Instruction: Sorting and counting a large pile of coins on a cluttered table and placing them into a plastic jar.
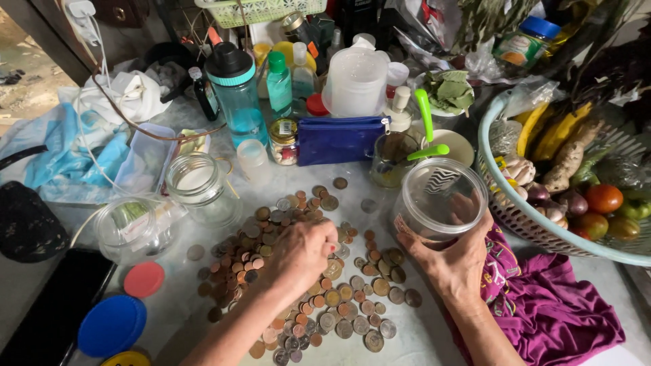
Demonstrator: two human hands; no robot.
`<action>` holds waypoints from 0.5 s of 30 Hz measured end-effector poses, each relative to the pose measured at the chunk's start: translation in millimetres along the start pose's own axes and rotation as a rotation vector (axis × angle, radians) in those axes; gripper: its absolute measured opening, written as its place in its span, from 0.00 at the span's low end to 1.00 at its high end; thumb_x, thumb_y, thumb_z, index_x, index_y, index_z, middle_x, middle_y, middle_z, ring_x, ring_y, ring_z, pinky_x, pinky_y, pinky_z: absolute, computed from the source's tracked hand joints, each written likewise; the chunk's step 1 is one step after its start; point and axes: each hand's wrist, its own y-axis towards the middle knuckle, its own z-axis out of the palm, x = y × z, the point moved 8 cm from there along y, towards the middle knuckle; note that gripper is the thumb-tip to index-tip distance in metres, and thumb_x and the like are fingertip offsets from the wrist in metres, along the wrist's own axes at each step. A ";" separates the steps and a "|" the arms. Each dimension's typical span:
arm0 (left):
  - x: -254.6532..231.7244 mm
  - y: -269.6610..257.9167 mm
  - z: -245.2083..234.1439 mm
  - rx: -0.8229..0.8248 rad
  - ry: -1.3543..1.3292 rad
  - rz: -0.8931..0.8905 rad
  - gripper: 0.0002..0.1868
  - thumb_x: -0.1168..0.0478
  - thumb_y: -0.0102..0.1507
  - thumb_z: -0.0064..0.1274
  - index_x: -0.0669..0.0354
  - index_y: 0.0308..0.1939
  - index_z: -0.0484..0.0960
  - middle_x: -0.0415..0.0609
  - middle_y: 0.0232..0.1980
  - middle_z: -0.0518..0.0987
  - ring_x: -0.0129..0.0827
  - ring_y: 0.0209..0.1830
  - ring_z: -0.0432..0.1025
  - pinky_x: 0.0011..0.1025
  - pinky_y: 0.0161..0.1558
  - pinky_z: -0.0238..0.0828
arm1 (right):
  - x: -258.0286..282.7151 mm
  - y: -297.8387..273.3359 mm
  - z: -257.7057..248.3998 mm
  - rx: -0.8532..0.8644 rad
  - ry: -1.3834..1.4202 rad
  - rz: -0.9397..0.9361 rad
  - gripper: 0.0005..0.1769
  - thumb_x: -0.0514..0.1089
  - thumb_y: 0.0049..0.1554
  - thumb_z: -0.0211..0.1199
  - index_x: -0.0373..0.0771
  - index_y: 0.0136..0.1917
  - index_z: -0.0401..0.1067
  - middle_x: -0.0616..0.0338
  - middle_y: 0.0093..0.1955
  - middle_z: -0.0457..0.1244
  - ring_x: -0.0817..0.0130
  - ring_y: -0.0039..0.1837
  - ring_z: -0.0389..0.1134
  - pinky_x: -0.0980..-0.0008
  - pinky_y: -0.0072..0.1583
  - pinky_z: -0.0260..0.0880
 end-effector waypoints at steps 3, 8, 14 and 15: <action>1.4 0.2 -13.3 -0.025 -0.145 -0.002 0.08 0.73 0.63 0.49 0.60 0.37 0.83 0.49 0.33 0.86 0.33 0.29 0.81 0.30 0.32 0.80 | -1.7 2.4 -2.6 0.005 0.017 0.100 0.66 0.49 0.40 0.81 0.28 0.78 0.41 0.41 0.71 0.59 0.53 0.69 0.67 0.59 0.68 0.70; -8.2 -3.2 -25.9 -0.087 -0.275 0.054 0.07 0.72 0.63 0.50 0.63 0.38 0.85 0.52 0.33 0.86 0.32 0.27 0.82 0.29 0.30 0.82 | 2.1 2.5 -2.7 0.012 0.011 0.087 0.66 0.49 0.42 0.81 0.29 0.78 0.41 0.40 0.72 0.58 0.53 0.70 0.66 0.59 0.68 0.69; -16.7 -9.6 -32.8 -0.163 -0.292 0.161 0.06 0.71 0.62 0.50 0.65 0.36 0.84 0.52 0.32 0.86 0.32 0.28 0.82 0.31 0.33 0.80 | 4.5 -1.4 -0.5 -0.025 -0.001 0.073 0.65 0.49 0.42 0.81 0.30 0.77 0.42 0.41 0.72 0.57 0.53 0.70 0.65 0.59 0.68 0.69; -19.9 -11.9 -37.5 -0.206 -0.294 0.205 0.06 0.71 0.62 0.51 0.65 0.36 0.84 0.52 0.32 0.86 0.32 0.29 0.81 0.31 0.34 0.79 | 6.2 -3.1 -0.5 -0.053 -0.018 0.018 0.65 0.48 0.43 0.82 0.30 0.77 0.41 0.40 0.72 0.56 0.53 0.71 0.64 0.58 0.69 0.68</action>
